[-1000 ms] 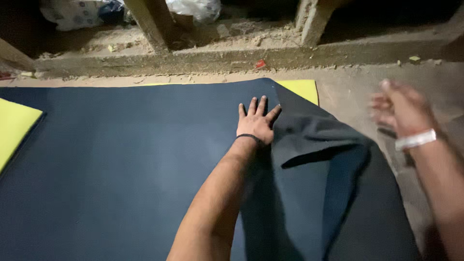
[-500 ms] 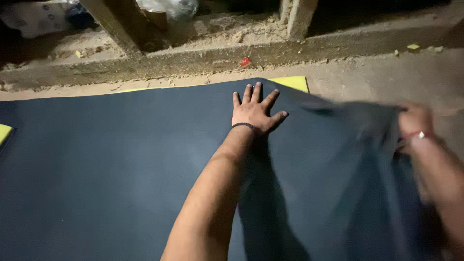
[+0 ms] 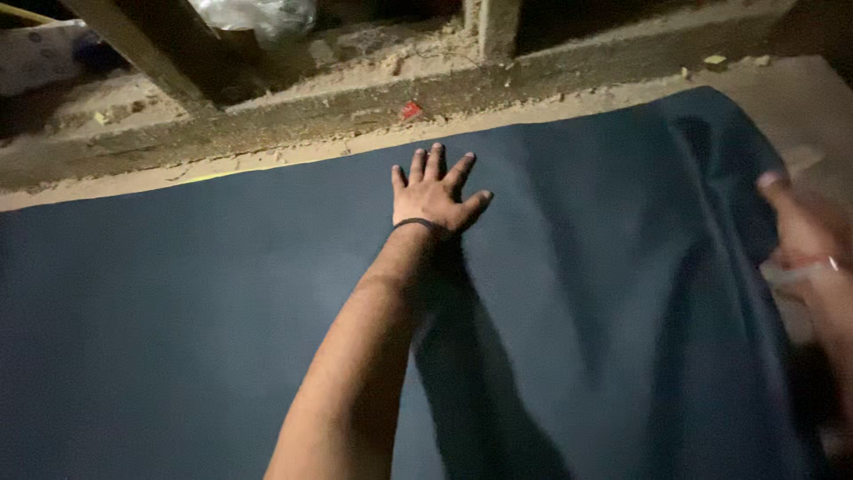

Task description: The person carries a pair of scissors to a work table, unfolds a large dark fabric sheet over a yellow foam sheet, and smooths the fabric flat with both hands. They then position a long straight metal edge along the fabric and hold the scissors, preparing the material for cutting.

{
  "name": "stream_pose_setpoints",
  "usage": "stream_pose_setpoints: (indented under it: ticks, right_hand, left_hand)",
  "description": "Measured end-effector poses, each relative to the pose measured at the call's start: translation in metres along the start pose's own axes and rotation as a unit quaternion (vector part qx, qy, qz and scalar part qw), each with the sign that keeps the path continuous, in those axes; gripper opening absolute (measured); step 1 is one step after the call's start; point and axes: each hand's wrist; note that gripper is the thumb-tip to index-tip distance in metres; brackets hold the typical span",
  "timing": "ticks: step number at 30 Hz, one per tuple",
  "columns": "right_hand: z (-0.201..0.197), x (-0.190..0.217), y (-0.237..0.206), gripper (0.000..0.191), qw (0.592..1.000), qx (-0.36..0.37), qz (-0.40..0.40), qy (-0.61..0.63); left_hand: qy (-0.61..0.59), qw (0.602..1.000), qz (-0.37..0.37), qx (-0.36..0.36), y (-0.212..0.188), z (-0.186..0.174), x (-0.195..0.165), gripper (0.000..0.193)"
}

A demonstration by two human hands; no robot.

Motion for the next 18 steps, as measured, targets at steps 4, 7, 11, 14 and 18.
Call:
stream_pose_setpoints:
  ticks: [4,7,11,14,18]
  right_hand:
    - [-0.044,-0.067,-0.053,0.100,0.961,0.188,-0.092,-0.181]
    - [-0.071,-0.116,-0.126,0.103,0.969,0.244,-0.018,-0.046]
    - [-0.130,-0.166,-0.236,0.114,0.955,0.233,0.030,-0.183]
    - [-0.170,-0.169,-0.279,0.118,0.940,0.285,-0.037,-0.184]
    - [-0.211,-0.182,-0.336,0.108,0.936,0.310,-0.107,-0.123]
  left_hand:
    - [0.002,1.000,0.002,-0.012,-0.001,0.006,-0.005,0.077]
    - [0.001,0.999,-0.043,-0.033,-0.002,0.011,-0.008,0.076]
    - [-0.022,0.998,-0.034,-0.051,-0.035,0.035,-0.012,0.073]
    - [-0.016,0.999,0.034,-0.020,-0.071,0.042,0.009,0.075]
    - [0.028,0.999,0.027,0.003,-0.142,0.036,0.059,0.076]
Point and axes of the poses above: each hand's wrist, its own y-axis towards the middle knuckle, its own z-axis out of the palm, x = y × z, and after that the axes turned 14 degrees about -z, right-handed
